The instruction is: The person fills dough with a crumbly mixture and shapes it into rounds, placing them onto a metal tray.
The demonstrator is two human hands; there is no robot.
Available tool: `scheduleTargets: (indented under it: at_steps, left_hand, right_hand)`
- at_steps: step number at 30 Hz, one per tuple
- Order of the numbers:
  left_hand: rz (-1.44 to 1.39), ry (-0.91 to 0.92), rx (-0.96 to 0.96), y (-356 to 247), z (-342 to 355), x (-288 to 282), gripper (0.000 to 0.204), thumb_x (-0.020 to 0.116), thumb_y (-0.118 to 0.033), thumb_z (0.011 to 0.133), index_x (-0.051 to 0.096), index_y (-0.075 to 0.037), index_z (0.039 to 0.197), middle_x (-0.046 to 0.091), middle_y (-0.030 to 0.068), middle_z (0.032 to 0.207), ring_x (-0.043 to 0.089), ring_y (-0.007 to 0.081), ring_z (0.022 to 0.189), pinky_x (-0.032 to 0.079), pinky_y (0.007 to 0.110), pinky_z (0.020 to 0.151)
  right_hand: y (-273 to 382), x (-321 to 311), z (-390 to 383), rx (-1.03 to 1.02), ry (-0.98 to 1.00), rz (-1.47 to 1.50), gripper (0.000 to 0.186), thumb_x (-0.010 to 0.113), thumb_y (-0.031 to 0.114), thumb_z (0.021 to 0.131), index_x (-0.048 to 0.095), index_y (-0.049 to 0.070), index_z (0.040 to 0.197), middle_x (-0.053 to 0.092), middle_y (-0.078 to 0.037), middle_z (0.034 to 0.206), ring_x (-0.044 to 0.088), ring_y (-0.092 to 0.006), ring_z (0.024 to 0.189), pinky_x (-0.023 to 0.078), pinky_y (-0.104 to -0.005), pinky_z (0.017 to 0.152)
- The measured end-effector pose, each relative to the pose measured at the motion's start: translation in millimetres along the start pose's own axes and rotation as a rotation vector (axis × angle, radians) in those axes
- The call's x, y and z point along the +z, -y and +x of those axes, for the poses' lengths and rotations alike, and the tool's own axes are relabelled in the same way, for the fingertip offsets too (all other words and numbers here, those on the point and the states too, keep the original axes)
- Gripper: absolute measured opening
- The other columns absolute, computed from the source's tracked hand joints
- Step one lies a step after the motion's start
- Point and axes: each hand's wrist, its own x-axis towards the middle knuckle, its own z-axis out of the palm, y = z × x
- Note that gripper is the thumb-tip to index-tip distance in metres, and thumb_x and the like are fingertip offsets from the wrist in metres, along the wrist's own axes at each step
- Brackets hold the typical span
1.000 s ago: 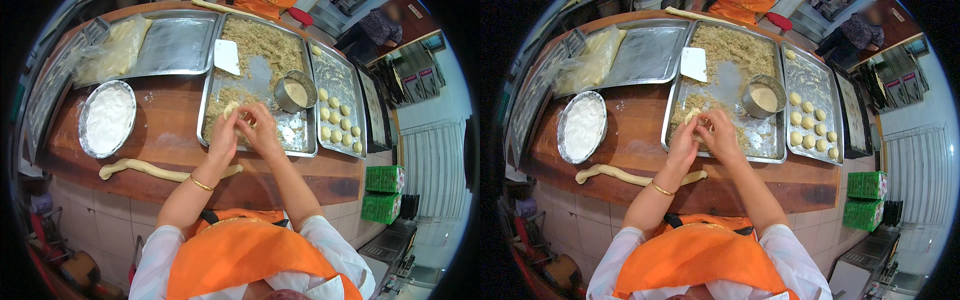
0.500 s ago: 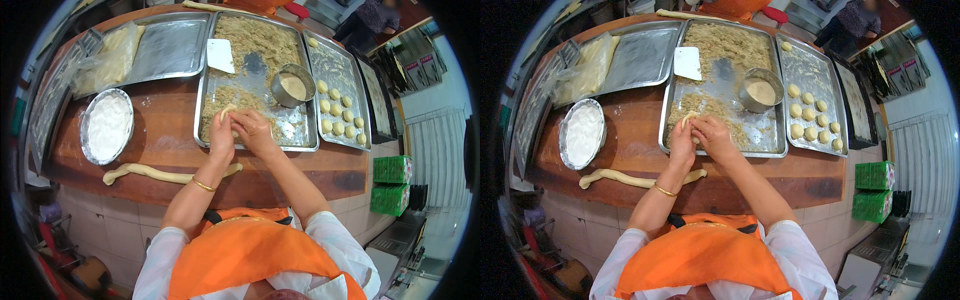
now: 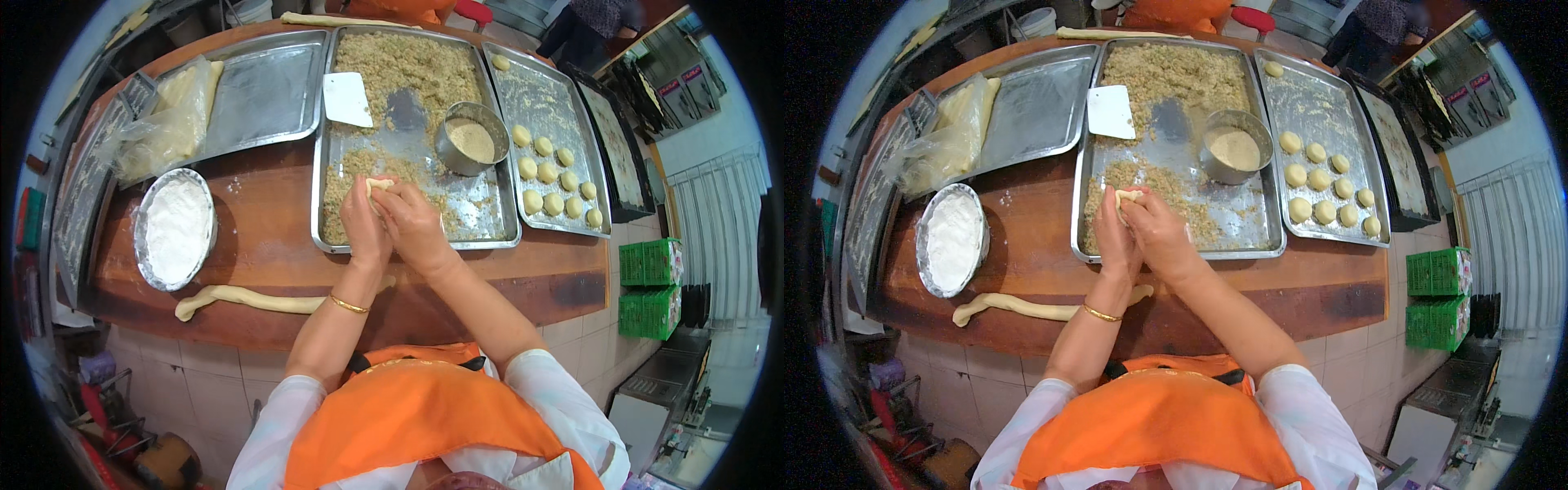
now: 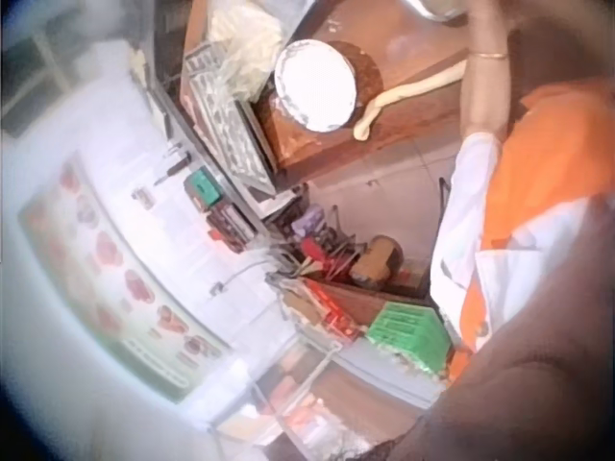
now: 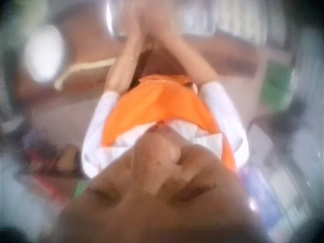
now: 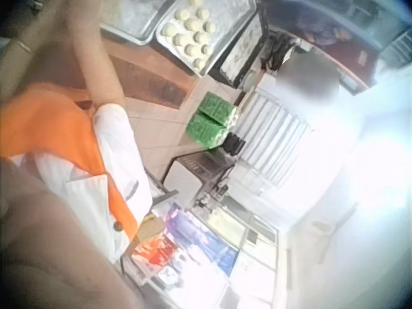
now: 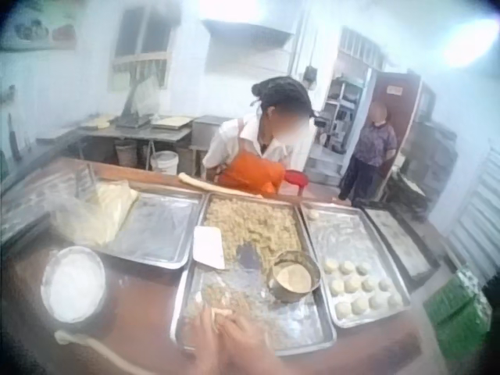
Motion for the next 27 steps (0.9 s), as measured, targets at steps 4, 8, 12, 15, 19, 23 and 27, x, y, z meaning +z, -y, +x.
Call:
scheduleTargets:
  at_steps: [4,8,12,15,19,23,27]
  left_hand:
    - [-0.247,-0.067,-0.162,1,2,-3,0.032,0.045,-0.027,0.104,0.064,-0.001,0.101,0.064,0.0086,0.096,0.062,0.0191,0.088,0.051,0.032,0.081]
    - [-0.364,-0.073,-0.182,10,4,-6,0.023,0.055,-0.028,0.102,0.06,-0.006,0.098,0.062,0.0059,0.095,0.062,0.0198,0.089,0.054,0.037,0.082]
    - [-0.319,-0.142,-0.201,19,7,-13,0.026,0.058,-0.034,0.101,0.058,-0.009,0.094,0.061,0.0055,0.093,0.062,0.021,0.088,0.056,0.041,0.083]
    - [-0.311,-0.167,-0.281,20,5,-17,0.028,0.057,-0.035,0.101,0.056,-0.009,0.091,0.061,0.0056,0.093,0.062,0.0216,0.086,0.057,0.039,0.08]
    - [-0.498,-0.041,-0.294,6,16,-24,0.032,0.041,-0.034,0.107,0.055,-0.006,0.1,0.063,0.009,0.095,0.064,0.0246,0.088,0.058,0.038,0.073]
    - [-0.378,0.024,-0.323,-9,3,-13,0.03,0.043,-0.025,0.105,0.059,0.0,0.109,0.067,0.019,0.107,0.067,0.0329,0.101,0.061,0.043,0.085]
    - [-0.56,0.036,-0.393,-1,0,-26,0.026,0.049,-0.023,0.102,0.061,0.0,0.103,0.068,0.0168,0.1,0.067,0.0316,0.097,0.06,0.045,0.086]
  right_hand:
    - [-11,-12,0,0.044,0.043,0.063,0.028,0.074,0.001,0.079,0.069,0.005,0.106,0.062,-0.01,0.101,0.063,-0.0236,0.091,0.053,-0.0327,0.074]
    - [-12,-10,10,0.307,-0.033,0.291,0.037,0.07,0.007,0.084,0.065,0.007,0.121,0.059,-0.009,0.116,0.058,-0.0194,0.102,0.05,-0.0308,0.08]
    - [-23,-9,0,0.407,0.319,0.393,0.041,0.065,0.01,0.089,0.059,0.008,0.13,0.056,-0.015,0.129,0.057,-0.029,0.116,0.048,-0.0384,0.095]
    - [-30,-7,-6,0.29,0.295,0.266,0.038,0.06,0.019,0.095,0.059,0.006,0.131,0.055,-0.016,0.134,0.056,-0.0304,0.119,0.044,-0.0438,0.1]
    - [-63,-27,8,0.061,0.261,-0.189,0.035,0.051,0.026,0.1,0.063,0.002,0.123,0.055,-0.018,0.136,0.056,-0.0359,0.121,0.04,-0.05,0.105]
    - [-44,-36,27,0.179,0.238,-0.126,0.023,0.055,0.02,0.097,0.072,0.005,0.103,0.056,-0.018,0.136,0.056,-0.0375,0.122,0.04,-0.0493,0.104]
    - [-53,-33,16,0.028,0.13,-0.32,0.02,0.065,0.017,0.089,0.073,0.011,0.107,0.058,-0.017,0.134,0.054,-0.0386,0.123,0.043,-0.0474,0.103]
